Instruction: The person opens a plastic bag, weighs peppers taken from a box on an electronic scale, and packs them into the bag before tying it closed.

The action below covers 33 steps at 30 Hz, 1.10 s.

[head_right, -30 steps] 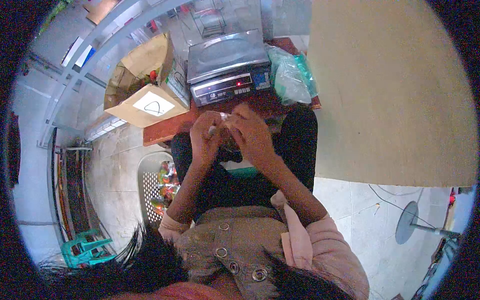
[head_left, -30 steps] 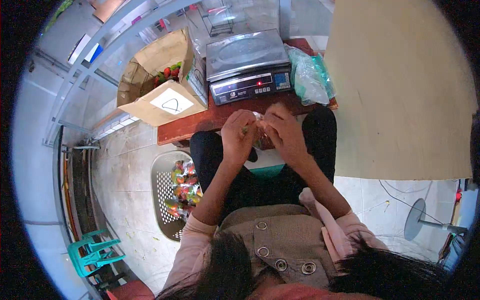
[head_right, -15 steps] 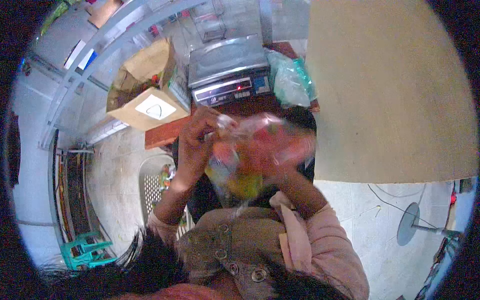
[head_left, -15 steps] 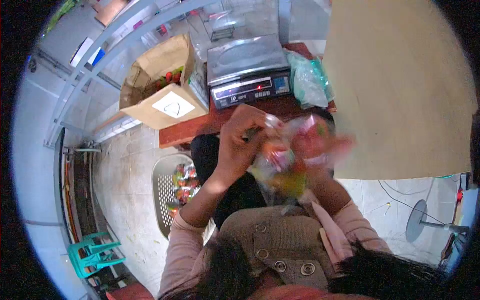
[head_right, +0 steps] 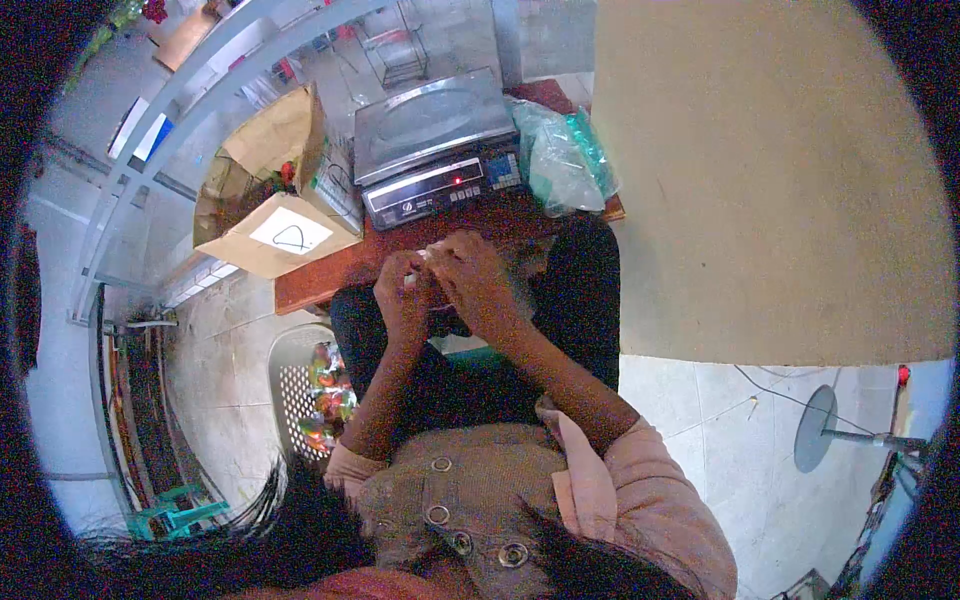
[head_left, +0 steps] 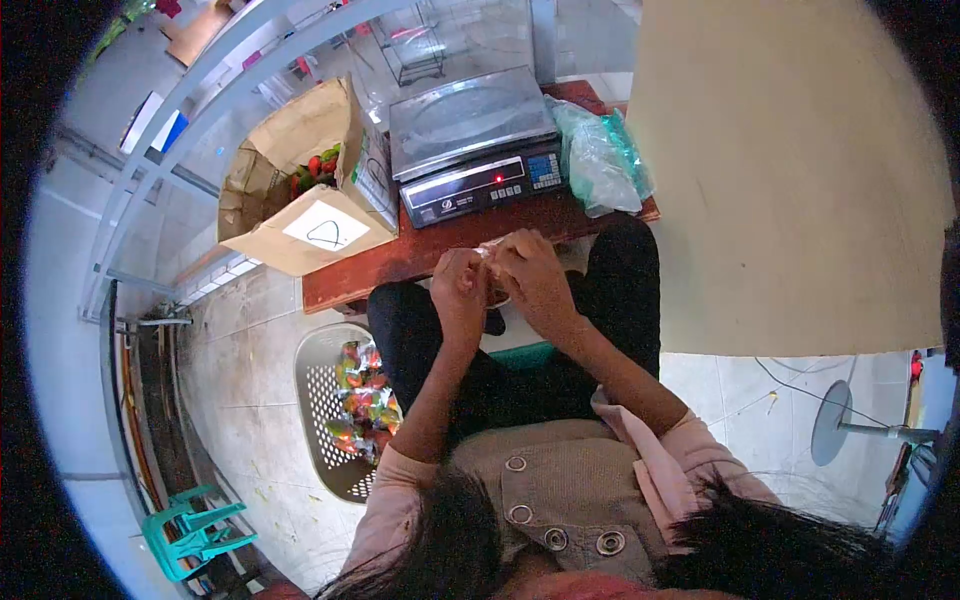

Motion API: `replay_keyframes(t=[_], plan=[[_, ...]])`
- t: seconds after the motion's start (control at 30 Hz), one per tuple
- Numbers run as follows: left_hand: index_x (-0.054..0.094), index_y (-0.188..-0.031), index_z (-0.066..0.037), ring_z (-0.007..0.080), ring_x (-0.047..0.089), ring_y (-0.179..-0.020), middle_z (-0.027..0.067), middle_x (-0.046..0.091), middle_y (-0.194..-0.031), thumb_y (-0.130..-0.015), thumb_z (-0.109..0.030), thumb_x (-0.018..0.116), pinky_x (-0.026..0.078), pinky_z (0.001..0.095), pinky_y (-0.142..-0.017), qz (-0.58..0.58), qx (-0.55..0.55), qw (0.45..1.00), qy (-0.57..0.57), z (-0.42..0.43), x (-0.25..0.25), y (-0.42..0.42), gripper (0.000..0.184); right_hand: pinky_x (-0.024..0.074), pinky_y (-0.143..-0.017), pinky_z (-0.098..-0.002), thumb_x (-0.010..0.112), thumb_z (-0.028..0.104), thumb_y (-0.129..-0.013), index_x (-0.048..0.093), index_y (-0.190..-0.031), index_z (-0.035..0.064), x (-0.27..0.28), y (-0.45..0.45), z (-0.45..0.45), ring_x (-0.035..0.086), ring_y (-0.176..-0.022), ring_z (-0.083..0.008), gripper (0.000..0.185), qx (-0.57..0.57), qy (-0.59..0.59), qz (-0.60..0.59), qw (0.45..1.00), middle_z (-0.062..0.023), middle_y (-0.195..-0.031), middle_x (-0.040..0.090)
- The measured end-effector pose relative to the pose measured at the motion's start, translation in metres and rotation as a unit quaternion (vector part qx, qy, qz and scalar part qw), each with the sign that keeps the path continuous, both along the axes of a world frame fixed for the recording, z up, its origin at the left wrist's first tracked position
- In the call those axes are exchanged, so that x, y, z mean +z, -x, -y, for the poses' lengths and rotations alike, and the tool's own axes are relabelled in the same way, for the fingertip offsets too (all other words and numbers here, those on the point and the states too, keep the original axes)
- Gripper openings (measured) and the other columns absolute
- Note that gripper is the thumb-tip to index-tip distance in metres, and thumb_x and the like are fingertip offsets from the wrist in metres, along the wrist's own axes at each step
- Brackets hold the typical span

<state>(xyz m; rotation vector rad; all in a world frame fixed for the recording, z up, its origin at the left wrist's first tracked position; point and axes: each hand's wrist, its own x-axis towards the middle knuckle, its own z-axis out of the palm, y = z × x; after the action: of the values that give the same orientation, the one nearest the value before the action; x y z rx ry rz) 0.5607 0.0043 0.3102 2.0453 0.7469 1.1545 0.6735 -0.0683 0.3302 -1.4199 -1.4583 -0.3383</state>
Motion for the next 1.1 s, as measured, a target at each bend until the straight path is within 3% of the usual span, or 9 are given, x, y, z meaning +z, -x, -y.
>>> replay_keyframes(t=[0.13,0.33,0.37,0.4,0.5,0.63,0.77,0.9,1.1], plan=[[0.056,-0.079,0.0,0.0242,0.056,-0.067,0.0113,0.054,-0.073,-0.075,-0.003,0.064,0.044,0.0321,-0.061,0.023,-0.053,0.986,0.153,-0.008,0.013,0.0,0.01,0.0439,-0.066,-0.0404,0.055,0.014,-0.08,0.059,-0.078,0.0041,-0.015,-0.009,-0.019,0.055,-0.07,-0.0312,0.011,0.02,0.076,-0.12,0.99,-0.0124,-0.071,0.055],[0.059,-0.083,-0.002,0.0268,0.058,-0.069,0.0113,0.057,-0.075,-0.071,0.0,0.064,0.046,0.0338,-0.062,-0.036,0.039,0.995,-0.08,-0.043,-0.014,-0.044,0.013,0.0399,-0.052,-0.0355,0.056,0.018,-0.08,0.055,-0.064,-0.0002,-0.058,-0.054,-0.07,0.051,-0.053,-0.0198,0.024,0.009,0.165,-0.436,0.884,-0.011,-0.056,0.052],[0.063,-0.086,-0.007,0.0289,0.059,-0.082,0.012,0.062,-0.085,-0.081,-0.019,0.059,0.046,0.0395,-0.072,-0.062,0.004,0.998,-0.015,-0.049,-0.025,-0.049,0.014,0.0382,-0.051,-0.0337,0.057,0.018,-0.08,0.052,-0.062,-0.0009,-0.075,-0.063,-0.081,0.048,-0.051,-0.0175,0.027,0.0,0.158,-0.447,0.88,-0.01,-0.054,0.049],[0.063,-0.087,-0.007,0.029,0.059,-0.081,0.012,0.062,-0.085,-0.081,-0.02,0.059,0.047,0.0393,-0.072,-0.056,0.003,0.998,-0.009,-0.054,-0.035,-0.056,0.015,0.0366,-0.049,-0.0319,0.057,0.019,-0.081,0.049,-0.06,-0.0017,-0.082,-0.069,-0.087,0.045,-0.049,-0.0152,0.03,-0.01,0.151,-0.46,0.875,-0.0091,-0.052,0.047],[0.064,-0.091,-0.005,0.0293,0.059,-0.081,0.0126,0.063,-0.089,-0.082,-0.025,0.057,0.047,0.0386,-0.073,-0.044,0.0,0.998,-0.048,-0.063,-0.057,-0.071,0.023,0.0374,-0.048,-0.0326,0.06,0.021,-0.08,0.052,-0.061,-0.002,-0.073,-0.073,-0.092,0.046,-0.048,-0.0145,0.031,-0.098,0.133,-0.361,0.918,-0.0086,-0.052,0.049],[0.06,-0.102,-0.004,0.0306,0.056,-0.097,0.0125,0.062,-0.1,-0.078,-0.011,0.06,0.039,0.0414,-0.084,-0.033,-0.032,0.999,-0.001,-0.069,-0.083,-0.073,0.025,0.0422,-0.049,-0.0335,0.065,0.022,-0.079,0.057,-0.066,-0.0025,-0.108,-0.082,-0.108,0.053,-0.052,-0.0148,0.029,-0.118,0.146,-0.284,0.94,-0.0085,-0.059,0.056],[0.057,-0.109,-0.002,0.0328,0.053,-0.104,0.0147,0.058,-0.111,-0.08,-0.013,0.059,0.038,0.0419,-0.088,-0.042,-0.008,0.998,-0.042,-0.077,-0.117,-0.066,0.03,0.0455,-0.055,-0.0292,0.064,0.017,-0.081,0.062,-0.078,-0.001,-0.123,-0.067,-0.116,0.056,-0.058,-0.0138,0.018,-0.05,0.175,-0.454,0.872,-0.0058,-0.067,0.061],[0.055,-0.113,-0.001,0.0327,0.051,-0.108,0.0163,0.056,-0.115,-0.079,-0.01,0.06,0.038,0.0429,-0.091,-0.038,-0.005,0.999,0.001,-0.086,-0.121,-0.063,0.036,0.048,-0.065,-0.027,0.062,0.009,-0.08,0.062,-0.091,-0.0001,-0.107,-0.059,-0.116,0.06,-0.07,-0.0139,0.015,0.005,0.161,-0.375,0.913,-0.0068,-0.079,0.064],[0.053,-0.117,0.0,0.032,0.05,-0.112,0.0174,0.055,-0.119,-0.077,-0.006,0.06,0.036,0.0413,-0.096,-0.052,-0.012,0.998,0.03,-0.076,-0.108,-0.053,0.042,0.0477,-0.073,-0.0341,0.064,0.003,-0.072,0.058,-0.087,0.0035,-0.111,-0.054,-0.114,0.061,-0.079,-0.0243,0.016,-0.009,0.174,-0.338,0.925,-0.0094,-0.084,0.061]])
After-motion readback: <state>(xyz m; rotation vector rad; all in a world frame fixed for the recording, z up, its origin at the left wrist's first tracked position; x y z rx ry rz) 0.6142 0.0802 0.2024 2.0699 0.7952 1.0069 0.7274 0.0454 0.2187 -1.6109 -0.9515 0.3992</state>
